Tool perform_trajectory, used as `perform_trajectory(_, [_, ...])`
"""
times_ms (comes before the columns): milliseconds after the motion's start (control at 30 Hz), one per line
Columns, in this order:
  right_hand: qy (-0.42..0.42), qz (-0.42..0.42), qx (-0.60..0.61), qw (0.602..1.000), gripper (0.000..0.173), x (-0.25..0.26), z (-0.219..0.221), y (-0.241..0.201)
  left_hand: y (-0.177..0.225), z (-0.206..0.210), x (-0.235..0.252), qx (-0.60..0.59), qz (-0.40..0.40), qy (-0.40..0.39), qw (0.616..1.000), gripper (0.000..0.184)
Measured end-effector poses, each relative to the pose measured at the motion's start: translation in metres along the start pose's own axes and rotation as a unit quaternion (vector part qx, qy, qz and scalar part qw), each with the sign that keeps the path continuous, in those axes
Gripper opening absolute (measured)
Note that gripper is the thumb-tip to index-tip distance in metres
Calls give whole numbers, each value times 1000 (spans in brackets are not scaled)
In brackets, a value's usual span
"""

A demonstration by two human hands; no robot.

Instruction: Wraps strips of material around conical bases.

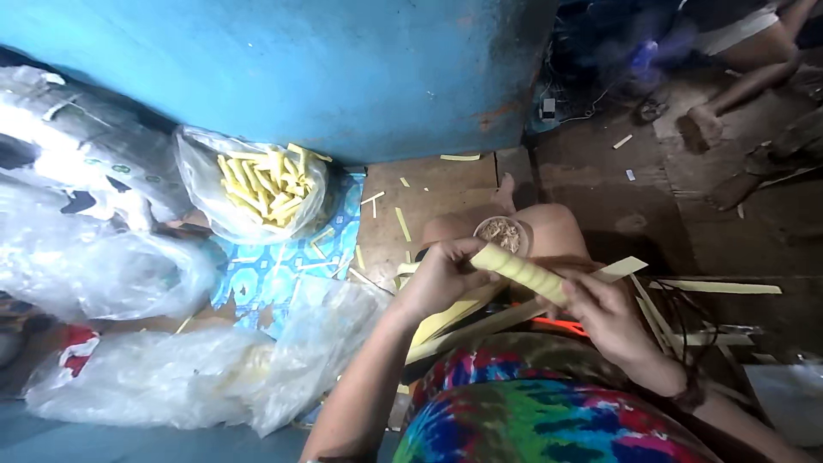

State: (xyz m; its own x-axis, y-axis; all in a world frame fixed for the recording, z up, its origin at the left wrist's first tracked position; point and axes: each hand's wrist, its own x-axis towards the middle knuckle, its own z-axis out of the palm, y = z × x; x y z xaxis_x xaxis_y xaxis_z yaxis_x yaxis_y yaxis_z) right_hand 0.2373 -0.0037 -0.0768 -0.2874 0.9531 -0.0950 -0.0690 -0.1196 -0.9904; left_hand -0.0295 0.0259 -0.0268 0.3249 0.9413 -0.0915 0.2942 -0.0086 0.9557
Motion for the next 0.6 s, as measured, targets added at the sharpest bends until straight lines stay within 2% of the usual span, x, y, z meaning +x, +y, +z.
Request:
perform_trajectory(33, [5,108,86,990,29,1,2,-8,-1,0,0,4,2,-2,1000,13])
perform_trajectory(67, [6,153,124,981,31,2,2,-12,-2,-1,0,6,3,-5,1000,11])
perform_trajectory(100, [0,118,98,988,28,1,1,-9,-2,-2,0,3,1,-8,1000,10])
perform_trajectory(133, [-6,20,19,1000,29,-1,-1,-1,-2,-3,0,-3,-2,-9,1000,10])
perform_trajectory(167, [-9,-98,-88,991,38,-1,-4,8,-2,-3,1,-5,-7,-7,1000,11])
perform_trajectory(200, [-4,-176,-164,971,44,0,-7,15,-1,-4,1,-3,-11,-6,1000,13])
perform_trajectory(233, [0,-182,-170,968,42,0,-9,16,0,-5,1,0,-14,-7,1000,15])
perform_trajectory(267, [-3,-117,-107,987,35,-1,-8,13,0,-5,1,-1,-14,-9,1000,16])
perform_trajectory(300, [-1,-2,0,1000,29,-2,-8,6,0,-5,2,0,-14,-10,1000,15])
perform_trajectory(333, [8,104,85,991,31,-1,-7,0,-1,-5,2,2,-16,-13,1000,13])
perform_trajectory(367, [10,142,115,983,33,0,-7,-2,-2,-5,2,-1,-20,-17,1000,12])
perform_trajectory(400, [4,103,81,991,31,-2,-8,0,-4,-5,3,-7,-21,-21,1000,11])
perform_trajectory(433, [-5,8,-2,1000,33,-6,-10,8,-5,-5,3,-12,-22,-24,999,11])
perform_trajectory(467, [-9,-99,-113,989,41,-7,-12,14,-6,-6,4,-15,-22,-26,999,12])
perform_trajectory(500, [-2,-166,-186,968,45,-7,-14,20,-7,-6,4,-15,-21,-26,999,13])
perform_trajectory(533, [0,-162,-186,969,43,-8,-15,20,-7,-6,5,-17,-20,-29,999,15])
perform_trajectory(567, [-6,-87,-111,990,36,-9,-15,16,-7,-6,5,-19,-19,-34,999,16])
perform_trajectory(600, [-5,25,6,1000,32,-9,-15,10,-7,-6,6,-21,-18,-39,999,17])
